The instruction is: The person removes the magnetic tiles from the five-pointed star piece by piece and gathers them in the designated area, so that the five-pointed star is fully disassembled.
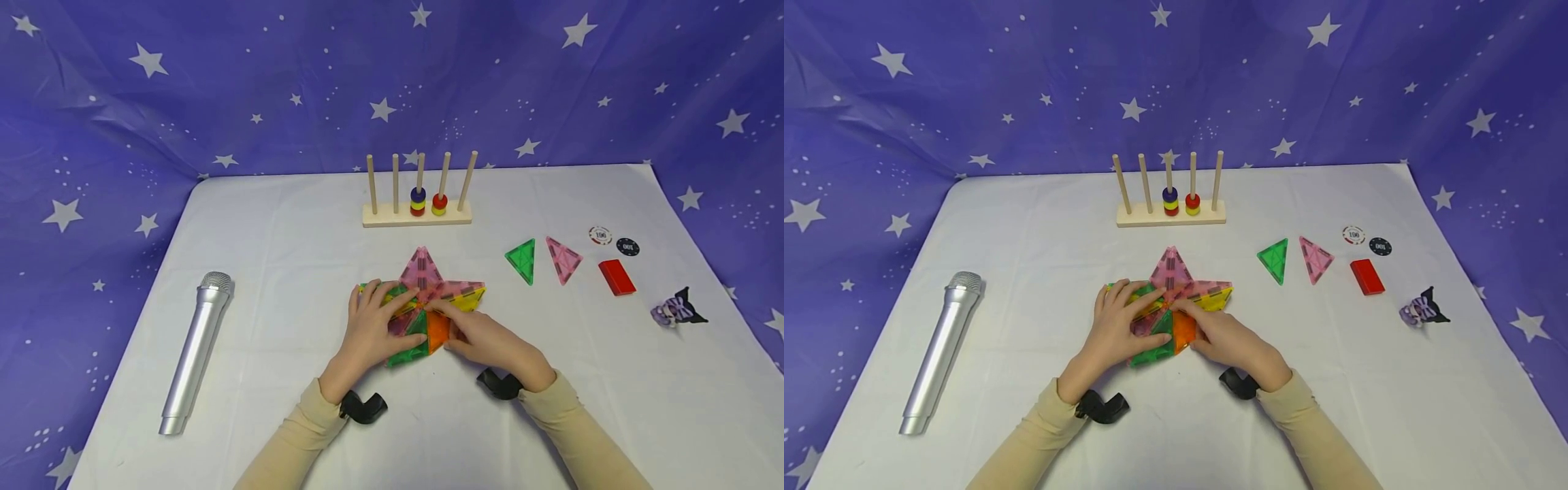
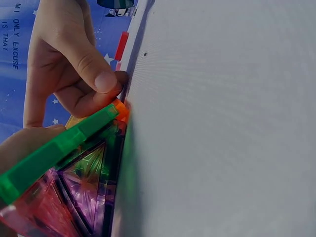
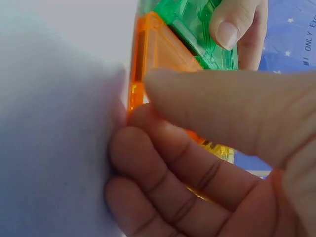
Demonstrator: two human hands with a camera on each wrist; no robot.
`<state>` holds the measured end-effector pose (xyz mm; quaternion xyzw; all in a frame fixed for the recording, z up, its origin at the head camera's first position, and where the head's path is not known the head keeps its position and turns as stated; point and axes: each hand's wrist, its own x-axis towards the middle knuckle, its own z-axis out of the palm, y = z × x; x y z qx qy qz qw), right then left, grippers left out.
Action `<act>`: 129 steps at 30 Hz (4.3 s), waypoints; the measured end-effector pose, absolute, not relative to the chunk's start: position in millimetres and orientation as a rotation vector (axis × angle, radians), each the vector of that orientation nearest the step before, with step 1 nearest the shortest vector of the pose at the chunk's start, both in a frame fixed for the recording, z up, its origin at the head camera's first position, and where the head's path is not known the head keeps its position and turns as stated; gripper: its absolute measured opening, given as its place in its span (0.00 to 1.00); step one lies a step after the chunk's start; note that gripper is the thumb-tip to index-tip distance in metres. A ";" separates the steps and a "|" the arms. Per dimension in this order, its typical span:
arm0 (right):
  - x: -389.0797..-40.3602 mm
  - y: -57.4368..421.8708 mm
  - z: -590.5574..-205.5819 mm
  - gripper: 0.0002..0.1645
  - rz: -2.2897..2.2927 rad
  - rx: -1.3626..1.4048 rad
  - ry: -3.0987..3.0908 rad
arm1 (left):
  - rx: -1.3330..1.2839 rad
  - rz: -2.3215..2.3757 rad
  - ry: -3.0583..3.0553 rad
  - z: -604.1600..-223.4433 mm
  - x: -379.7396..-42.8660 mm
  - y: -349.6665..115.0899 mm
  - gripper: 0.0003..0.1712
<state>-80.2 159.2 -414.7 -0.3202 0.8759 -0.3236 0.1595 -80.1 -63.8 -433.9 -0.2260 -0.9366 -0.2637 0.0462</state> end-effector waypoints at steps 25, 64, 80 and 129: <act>-78.8 167.9 -410.1 0.29 -1.017 -1.008 2.494 | -0.677 -0.795 -2.877 -434.8 -80.4 -64.4 0.41; -74.5 161.4 -418.1 0.22 -0.917 -1.066 2.521 | -0.662 -0.756 -2.887 -435.3 -82.7 -66.3 0.41; -79.0 169.0 -419.2 0.39 -0.879 -1.006 2.444 | -0.650 -0.761 -2.897 -434.3 -83.8 -67.0 0.41; -148.6 204.3 -419.6 0.35 -1.236 -0.104 2.756 | -0.659 -0.776 -2.895 -435.9 -83.7 -69.8 0.42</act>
